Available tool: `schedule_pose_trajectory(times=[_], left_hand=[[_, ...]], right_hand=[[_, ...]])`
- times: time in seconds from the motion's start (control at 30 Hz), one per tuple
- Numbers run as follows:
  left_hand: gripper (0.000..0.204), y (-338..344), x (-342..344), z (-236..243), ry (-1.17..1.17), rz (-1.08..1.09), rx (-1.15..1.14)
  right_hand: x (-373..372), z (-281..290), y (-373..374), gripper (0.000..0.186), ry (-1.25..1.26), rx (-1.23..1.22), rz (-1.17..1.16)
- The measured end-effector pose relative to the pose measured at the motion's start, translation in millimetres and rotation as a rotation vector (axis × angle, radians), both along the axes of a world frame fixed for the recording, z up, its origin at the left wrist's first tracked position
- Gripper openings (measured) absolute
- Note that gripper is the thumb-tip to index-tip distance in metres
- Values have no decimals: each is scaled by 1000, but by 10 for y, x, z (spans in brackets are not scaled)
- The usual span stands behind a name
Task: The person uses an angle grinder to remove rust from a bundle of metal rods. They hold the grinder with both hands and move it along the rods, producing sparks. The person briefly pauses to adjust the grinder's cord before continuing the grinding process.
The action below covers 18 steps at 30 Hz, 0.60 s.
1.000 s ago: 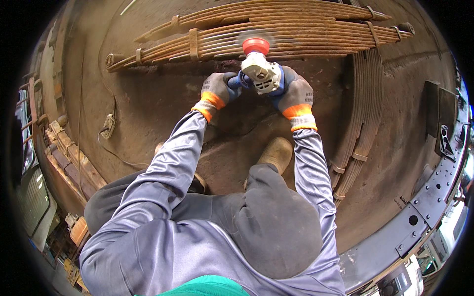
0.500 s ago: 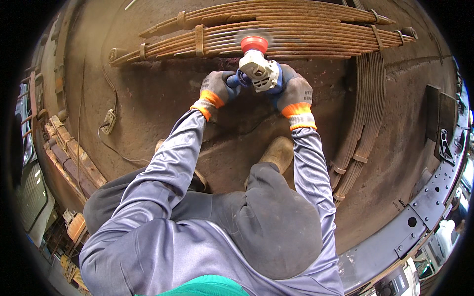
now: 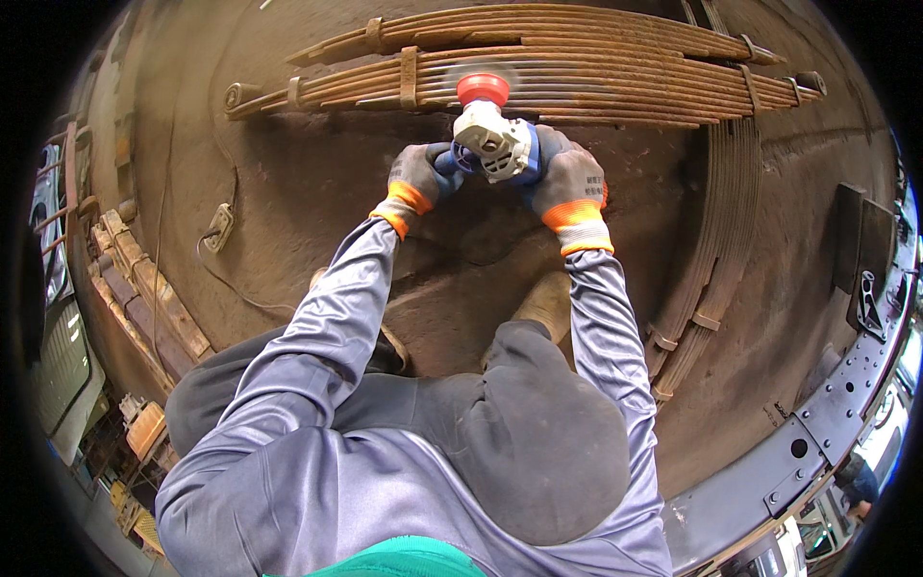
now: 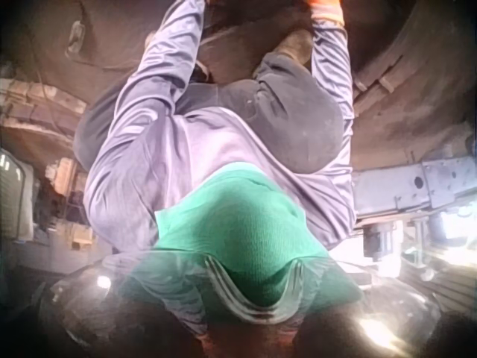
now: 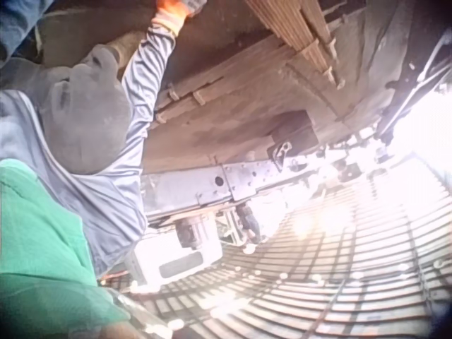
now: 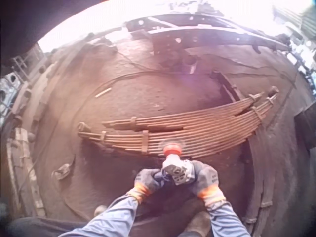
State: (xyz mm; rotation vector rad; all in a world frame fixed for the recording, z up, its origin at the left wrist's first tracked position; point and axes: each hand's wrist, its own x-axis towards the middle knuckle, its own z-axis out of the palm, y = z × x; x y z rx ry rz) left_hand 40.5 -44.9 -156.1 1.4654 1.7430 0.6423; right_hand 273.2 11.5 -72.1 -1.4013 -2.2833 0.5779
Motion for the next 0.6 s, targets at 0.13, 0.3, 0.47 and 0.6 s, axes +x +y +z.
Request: schedule_pose_trajectory(times=[0.13, 0.3, 0.47, 0.6], left_hand=[[21, -29, 27, 98, -28, 8, 0], [22, -48, 3, 74, -25, 32, 18], [24, -93, -83, 1, -92, 40, 19], [25, -171, -77, 118, -56, 50, -8]], right_hand=[[0, 21, -35, 50, 2, 1, 12], [-42, -11, -23, 50, 20, 4, 16], [-97, -36, -39, 49, -29, 51, 30], [-111, -15, -124, 47, -61, 59, 41]])
